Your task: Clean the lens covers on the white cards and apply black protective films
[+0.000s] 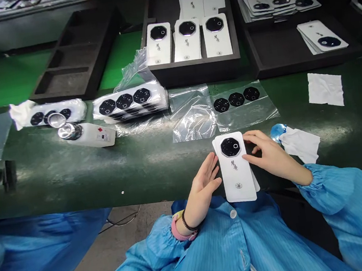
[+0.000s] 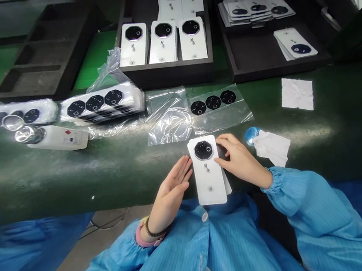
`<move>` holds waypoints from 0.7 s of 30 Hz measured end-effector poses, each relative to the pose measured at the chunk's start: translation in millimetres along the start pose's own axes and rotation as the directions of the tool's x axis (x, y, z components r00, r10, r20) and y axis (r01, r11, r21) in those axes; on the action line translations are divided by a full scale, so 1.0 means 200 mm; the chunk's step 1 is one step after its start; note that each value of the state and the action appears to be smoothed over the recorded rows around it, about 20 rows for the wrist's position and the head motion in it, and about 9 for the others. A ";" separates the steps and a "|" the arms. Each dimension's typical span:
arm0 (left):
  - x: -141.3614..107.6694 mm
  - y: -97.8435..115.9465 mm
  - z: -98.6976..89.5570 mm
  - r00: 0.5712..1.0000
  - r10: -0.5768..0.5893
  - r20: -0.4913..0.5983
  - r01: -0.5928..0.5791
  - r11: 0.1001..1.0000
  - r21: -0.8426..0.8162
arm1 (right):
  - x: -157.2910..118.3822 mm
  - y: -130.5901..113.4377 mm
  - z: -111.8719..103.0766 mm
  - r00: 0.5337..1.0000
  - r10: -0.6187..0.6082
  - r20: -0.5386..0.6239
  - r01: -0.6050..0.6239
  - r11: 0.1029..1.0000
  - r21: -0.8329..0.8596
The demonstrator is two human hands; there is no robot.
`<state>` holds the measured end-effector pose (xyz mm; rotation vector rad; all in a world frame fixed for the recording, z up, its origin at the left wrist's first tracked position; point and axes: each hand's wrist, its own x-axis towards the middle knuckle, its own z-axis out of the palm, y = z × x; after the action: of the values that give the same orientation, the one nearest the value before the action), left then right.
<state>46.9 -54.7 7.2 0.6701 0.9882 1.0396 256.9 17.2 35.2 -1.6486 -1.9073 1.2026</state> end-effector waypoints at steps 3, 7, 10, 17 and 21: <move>0.00 -0.02 0.00 0.999 0.024 0.033 -0.024 1.000 0.019 | -0.02 0.01 -0.01 0.999 -0.032 0.014 0.031 0.997 0.077; 0.01 -0.05 0.02 0.996 0.071 0.053 -0.073 0.996 0.046 | -0.01 -0.02 -0.02 0.987 0.001 0.162 -0.063 0.923 0.380; 0.02 -0.07 0.02 0.994 0.094 0.050 -0.096 0.994 0.050 | 0.00 -0.04 -0.04 0.985 0.055 0.162 -0.129 0.861 0.493; 0.02 -0.09 0.03 0.992 0.120 0.037 -0.122 0.990 0.068 | 0.02 -0.03 0.03 0.994 0.085 0.065 -0.107 0.827 0.552; 0.04 -0.06 0.03 0.989 0.151 -0.005 -0.150 0.985 0.090 | 0.01 -0.05 0.09 1.000 0.029 0.012 -0.031 0.840 0.541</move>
<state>59.1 -51.5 -3.3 0.8226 1.0108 1.1373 236.8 13.6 31.4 -1.3612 -1.3561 1.5752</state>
